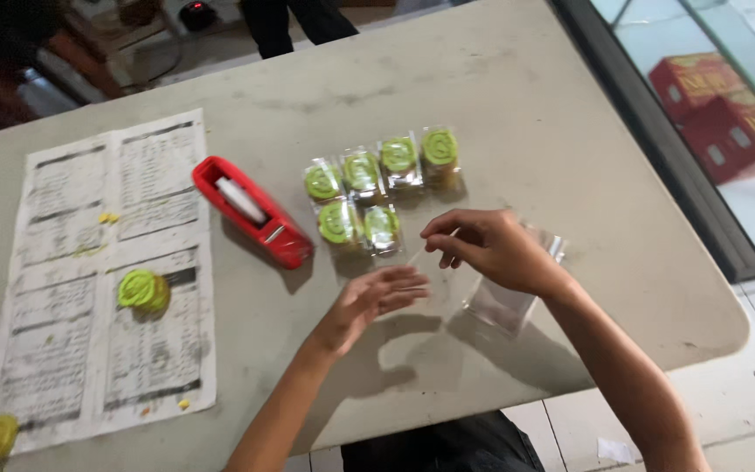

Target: The person places individual slices of green roll cake into plastic sleeves, then uses a tape dispenser to seal each package before setting it aside.

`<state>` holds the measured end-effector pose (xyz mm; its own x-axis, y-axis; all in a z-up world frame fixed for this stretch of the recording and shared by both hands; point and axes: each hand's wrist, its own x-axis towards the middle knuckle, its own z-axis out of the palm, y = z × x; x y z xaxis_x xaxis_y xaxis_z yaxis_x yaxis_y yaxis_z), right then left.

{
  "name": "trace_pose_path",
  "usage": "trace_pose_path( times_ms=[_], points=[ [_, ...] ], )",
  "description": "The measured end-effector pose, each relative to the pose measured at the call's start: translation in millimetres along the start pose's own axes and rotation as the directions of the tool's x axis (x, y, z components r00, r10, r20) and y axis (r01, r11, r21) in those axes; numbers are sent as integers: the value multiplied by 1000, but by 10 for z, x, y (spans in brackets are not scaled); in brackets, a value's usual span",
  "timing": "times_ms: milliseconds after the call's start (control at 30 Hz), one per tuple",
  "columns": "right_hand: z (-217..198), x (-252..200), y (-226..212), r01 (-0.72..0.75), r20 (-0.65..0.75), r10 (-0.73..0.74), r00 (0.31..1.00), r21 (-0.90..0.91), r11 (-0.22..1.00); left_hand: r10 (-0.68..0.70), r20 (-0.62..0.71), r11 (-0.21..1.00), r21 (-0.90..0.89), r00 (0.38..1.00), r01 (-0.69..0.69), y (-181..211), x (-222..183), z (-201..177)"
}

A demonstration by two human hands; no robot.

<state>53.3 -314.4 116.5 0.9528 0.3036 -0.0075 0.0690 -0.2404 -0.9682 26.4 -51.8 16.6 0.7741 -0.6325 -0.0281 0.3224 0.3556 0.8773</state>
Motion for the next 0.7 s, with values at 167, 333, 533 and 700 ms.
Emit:
trace_pose_path(
  times_ms=[167,333,533,700],
  points=[
    [409,210,65,81,7,-81,997,-155,985,-46,-78,990,-138,996,35,-60,-4,-13],
    [738,211,350,24,-14,-25,1000,-98,995,20,-216,972,-224,976,-69,-205,-4,-234],
    [948,64,404,-147,36,147,988,-5,989,141,-367,948,-217,919,-232,-18,-96,-240],
    [1079,46,615,-168,96,165,982,22,986,144,-369,931,-264,918,-252,105,-130,-148]
  ],
)
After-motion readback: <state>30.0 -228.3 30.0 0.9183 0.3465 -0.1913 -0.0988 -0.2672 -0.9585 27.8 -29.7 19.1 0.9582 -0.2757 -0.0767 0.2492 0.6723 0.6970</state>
